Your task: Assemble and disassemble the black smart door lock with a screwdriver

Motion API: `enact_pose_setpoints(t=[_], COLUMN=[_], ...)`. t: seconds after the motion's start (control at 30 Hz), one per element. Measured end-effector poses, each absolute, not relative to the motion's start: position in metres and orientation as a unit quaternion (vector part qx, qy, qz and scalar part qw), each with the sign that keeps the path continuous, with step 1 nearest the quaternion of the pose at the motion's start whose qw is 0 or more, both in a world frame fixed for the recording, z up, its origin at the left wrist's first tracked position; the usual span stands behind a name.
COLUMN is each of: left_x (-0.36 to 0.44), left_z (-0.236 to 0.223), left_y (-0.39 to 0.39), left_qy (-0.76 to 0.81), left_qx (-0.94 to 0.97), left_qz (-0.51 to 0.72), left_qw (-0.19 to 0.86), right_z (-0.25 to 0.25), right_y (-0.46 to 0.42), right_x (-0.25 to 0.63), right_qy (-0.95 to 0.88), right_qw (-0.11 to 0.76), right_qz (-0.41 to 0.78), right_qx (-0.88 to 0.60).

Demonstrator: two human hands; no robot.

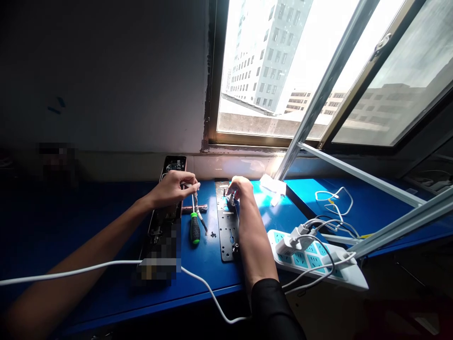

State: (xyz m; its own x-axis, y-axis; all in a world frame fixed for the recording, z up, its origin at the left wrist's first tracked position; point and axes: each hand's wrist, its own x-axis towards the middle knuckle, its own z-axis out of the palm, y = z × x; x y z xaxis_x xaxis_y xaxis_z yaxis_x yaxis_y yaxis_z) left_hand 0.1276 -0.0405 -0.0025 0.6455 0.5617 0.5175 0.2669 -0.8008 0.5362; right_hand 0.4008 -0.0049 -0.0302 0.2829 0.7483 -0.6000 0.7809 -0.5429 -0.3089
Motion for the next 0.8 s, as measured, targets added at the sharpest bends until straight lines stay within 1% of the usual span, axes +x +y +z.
enact_pose_setpoints(t=[0.27,0.8], left_x=[0.127,0.127], left_z=[-0.004,-0.001], left_y=[-0.04,-0.042], left_qy=[0.231,0.233], left_qx=[0.885,0.889], left_qz=[0.345,0.329], left_qw=[0.209,0.218], right_z=[-0.027,-0.026], right_y=[0.0,0.008], right_x=[0.391,0.372], right_qy=[0.546,0.541], right_qw=[-0.061,-0.029], right_qz=[-0.361,-0.284], right_qx=[0.754,0.791])
